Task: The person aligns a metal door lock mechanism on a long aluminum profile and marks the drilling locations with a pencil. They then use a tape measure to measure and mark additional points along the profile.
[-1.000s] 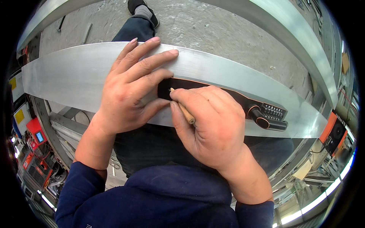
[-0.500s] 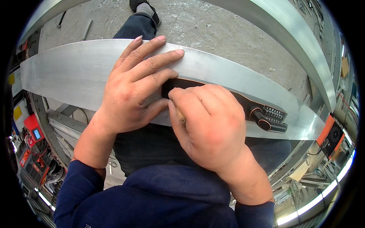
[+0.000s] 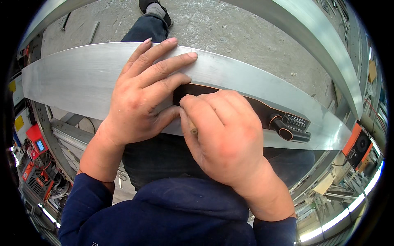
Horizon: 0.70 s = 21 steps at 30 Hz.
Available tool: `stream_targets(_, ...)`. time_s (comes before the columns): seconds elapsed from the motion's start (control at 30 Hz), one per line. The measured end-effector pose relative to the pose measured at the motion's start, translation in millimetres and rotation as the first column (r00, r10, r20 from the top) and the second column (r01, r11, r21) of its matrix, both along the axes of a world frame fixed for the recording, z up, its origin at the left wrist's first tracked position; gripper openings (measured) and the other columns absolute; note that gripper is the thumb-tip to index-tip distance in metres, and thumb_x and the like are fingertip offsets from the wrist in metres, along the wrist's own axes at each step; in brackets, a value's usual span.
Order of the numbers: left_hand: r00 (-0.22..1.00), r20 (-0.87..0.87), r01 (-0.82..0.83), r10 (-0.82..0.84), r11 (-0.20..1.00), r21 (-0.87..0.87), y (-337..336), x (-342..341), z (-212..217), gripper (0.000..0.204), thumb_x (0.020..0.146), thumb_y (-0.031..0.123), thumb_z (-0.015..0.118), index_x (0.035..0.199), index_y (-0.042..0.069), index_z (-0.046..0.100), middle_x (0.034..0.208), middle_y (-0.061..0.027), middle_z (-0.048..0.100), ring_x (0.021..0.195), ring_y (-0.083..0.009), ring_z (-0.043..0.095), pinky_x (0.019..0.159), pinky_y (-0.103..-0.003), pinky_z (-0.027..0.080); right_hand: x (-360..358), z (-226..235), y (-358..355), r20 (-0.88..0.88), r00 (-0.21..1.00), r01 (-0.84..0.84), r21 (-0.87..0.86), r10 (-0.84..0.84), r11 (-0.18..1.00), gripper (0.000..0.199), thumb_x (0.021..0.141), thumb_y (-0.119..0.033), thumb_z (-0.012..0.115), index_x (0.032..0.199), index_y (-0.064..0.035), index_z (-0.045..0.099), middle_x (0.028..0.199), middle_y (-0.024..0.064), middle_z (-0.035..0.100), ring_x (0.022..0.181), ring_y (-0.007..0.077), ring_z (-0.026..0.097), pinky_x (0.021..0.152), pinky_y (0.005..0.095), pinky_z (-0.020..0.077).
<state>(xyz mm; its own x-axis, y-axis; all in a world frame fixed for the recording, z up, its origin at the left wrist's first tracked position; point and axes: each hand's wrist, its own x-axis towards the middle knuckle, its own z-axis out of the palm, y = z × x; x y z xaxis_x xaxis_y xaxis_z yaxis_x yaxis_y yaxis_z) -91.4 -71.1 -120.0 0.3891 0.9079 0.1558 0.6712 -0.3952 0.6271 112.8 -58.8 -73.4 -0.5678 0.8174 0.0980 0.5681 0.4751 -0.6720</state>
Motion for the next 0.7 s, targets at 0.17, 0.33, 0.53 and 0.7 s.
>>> stream_targets(0.17, 1.000, 0.002, 0.008, -0.008, 1.000, 0.000, 0.8, 0.4, 1.2, 0.048, 0.063, 0.020, 0.087, 0.106, 0.008, 0.073, 0.145, -0.0065, 0.067, 0.147, -0.0356, 0.051, 0.123, -0.057, 0.035, 3.1, -1.8, 0.0, -0.015, 1.000, 0.020, 0.010, -0.020, 1.000, 0.020, 0.082, -0.001, 0.079, 0.101, -0.0025, 0.072, 0.085, 0.0112, 0.070, 0.076, 0.0306, 0.069, 0.071, 0.0388, 0.0563)
stream_targets(0.33, 1.000, -0.001, 0.008, -0.008, 1.000, -0.013, 1.0, -0.3, 2.4, 0.051, 0.062, 0.021, 0.091, 0.108, 0.009, 0.072, 0.145, -0.0066, 0.067, 0.147, -0.0361, 0.051, 0.123, -0.058, 0.035, 16.6, 10.7, -2.0, -0.152, 0.965, 0.192, -0.157, -0.216, 0.969, 0.016, 0.082, 0.001, 0.078, 0.098, -0.0017, 0.074, 0.082, 0.0125, 0.072, 0.071, 0.0296, 0.070, 0.069, 0.0349, 0.0563)
stream_targets(0.53, 1.000, -0.006, 0.005, -0.005, 1.000, -0.015, 1.9, 1.2, 2.1, 0.052, 0.059, 0.020, 0.092, 0.107, 0.009, 0.073, 0.145, -0.0068, 0.068, 0.147, -0.0361, 0.051, 0.123, -0.058, 0.035, 19.5, 5.4, -8.0, -0.208, 0.936, 0.231, -0.249, -0.285, 0.941, 0.018, 0.083, 0.002, 0.078, 0.100, -0.0004, 0.074, 0.084, 0.0137, 0.072, 0.072, 0.0294, 0.071, 0.069, 0.0352, 0.0564)
stream_targets(0.7, 1.000, -0.010, 0.000, 0.000, 1.000, -0.002, 0.9, 1.2, 0.5, 0.051, 0.060, 0.021, 0.091, 0.106, 0.009, 0.073, 0.145, -0.0070, 0.068, 0.147, -0.0362, 0.052, 0.123, -0.057, 0.035, 13.9, -2.1, 0.4, -0.151, 0.985, 0.075, -0.065, -0.084, 0.995, 0.023, 0.081, 0.002, 0.079, 0.103, -0.0006, 0.072, 0.085, 0.0130, 0.072, 0.074, 0.0303, 0.071, 0.068, 0.0373, 0.0566)
